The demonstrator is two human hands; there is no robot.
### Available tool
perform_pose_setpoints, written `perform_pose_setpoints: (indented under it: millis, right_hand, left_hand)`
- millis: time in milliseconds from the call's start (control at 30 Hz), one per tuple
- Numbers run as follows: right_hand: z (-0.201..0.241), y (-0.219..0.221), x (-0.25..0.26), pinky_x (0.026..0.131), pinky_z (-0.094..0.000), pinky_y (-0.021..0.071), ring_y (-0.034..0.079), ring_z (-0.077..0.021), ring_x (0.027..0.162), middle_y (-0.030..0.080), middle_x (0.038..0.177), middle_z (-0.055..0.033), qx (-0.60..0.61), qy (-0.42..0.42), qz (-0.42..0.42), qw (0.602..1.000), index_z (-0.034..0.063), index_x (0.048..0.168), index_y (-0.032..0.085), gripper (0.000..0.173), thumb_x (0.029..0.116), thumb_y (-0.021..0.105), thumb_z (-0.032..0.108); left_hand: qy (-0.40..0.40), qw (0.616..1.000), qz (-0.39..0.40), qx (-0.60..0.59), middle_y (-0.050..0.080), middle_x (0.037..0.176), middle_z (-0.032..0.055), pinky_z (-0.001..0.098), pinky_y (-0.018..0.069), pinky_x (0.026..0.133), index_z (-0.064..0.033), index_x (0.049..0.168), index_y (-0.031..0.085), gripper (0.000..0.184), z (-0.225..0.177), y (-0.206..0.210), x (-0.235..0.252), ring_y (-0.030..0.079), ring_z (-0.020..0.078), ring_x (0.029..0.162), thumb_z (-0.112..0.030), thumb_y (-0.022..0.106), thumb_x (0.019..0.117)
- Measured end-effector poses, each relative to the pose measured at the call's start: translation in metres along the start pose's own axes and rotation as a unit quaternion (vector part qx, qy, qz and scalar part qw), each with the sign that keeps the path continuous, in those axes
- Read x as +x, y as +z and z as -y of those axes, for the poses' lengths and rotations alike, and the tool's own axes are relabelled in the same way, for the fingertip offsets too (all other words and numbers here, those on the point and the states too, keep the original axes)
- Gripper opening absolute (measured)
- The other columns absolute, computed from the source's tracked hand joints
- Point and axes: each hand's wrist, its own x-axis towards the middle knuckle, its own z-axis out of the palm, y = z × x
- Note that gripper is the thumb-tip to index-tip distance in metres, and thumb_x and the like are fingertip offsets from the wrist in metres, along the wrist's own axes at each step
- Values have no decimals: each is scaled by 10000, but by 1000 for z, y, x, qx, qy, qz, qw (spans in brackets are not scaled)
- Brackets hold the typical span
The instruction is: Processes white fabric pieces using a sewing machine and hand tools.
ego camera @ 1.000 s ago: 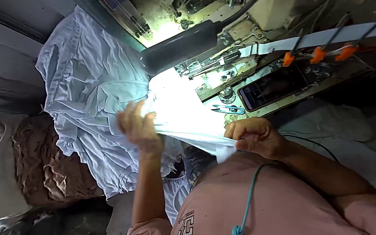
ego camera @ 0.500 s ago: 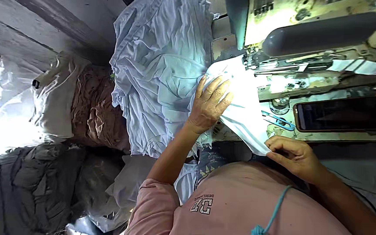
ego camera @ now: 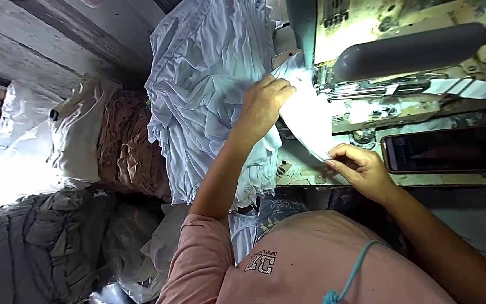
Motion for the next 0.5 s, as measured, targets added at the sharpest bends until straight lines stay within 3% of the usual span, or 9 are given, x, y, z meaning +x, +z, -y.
perform_pose_setpoints:
  millis: [100,200,367,433,500]
  right_hand:
    - [3,0,18,724,-138,543,634,8,781,679,903,-20,-22,-21,-9,1000,13,935,694,127,951,643,128]
    - [7,2,23,756,-145,557,656,-2,819,690,913,-32,-20,-42,-4,999,7,924,710,126,941,663,122]
    - [8,4,19,757,-156,564,658,-9,811,677,863,-20,-4,-53,5,999,8,865,707,168,965,642,127]
    - [6,4,19,756,-172,581,676,-16,809,700,875,-17,31,-46,5,998,2,877,716,148,951,653,113]
    - [5,4,22,738,-183,602,690,-17,794,718,914,-10,74,-36,1,997,2,904,721,105,934,667,86]
  left_hand:
    - [-2,998,-56,-14,750,1068,152,427,541,837,-11,1063,768,295,-4,-12,9,695,338,993,105,584,864]
    - [19,996,-65,-60,743,1094,158,387,535,893,10,1075,757,328,-18,-24,2,687,316,1035,124,574,827]
    - [96,989,35,-107,712,1227,173,482,451,1065,-58,1140,769,337,-39,-21,-11,605,354,1264,60,532,931]
    - [122,988,44,-86,712,1266,145,471,428,1094,-83,1190,763,363,-43,-16,-12,609,346,1266,55,527,951]
    - [126,990,36,-59,727,1235,124,458,432,1078,-87,1159,771,342,-41,-8,-12,626,330,1236,51,531,959]
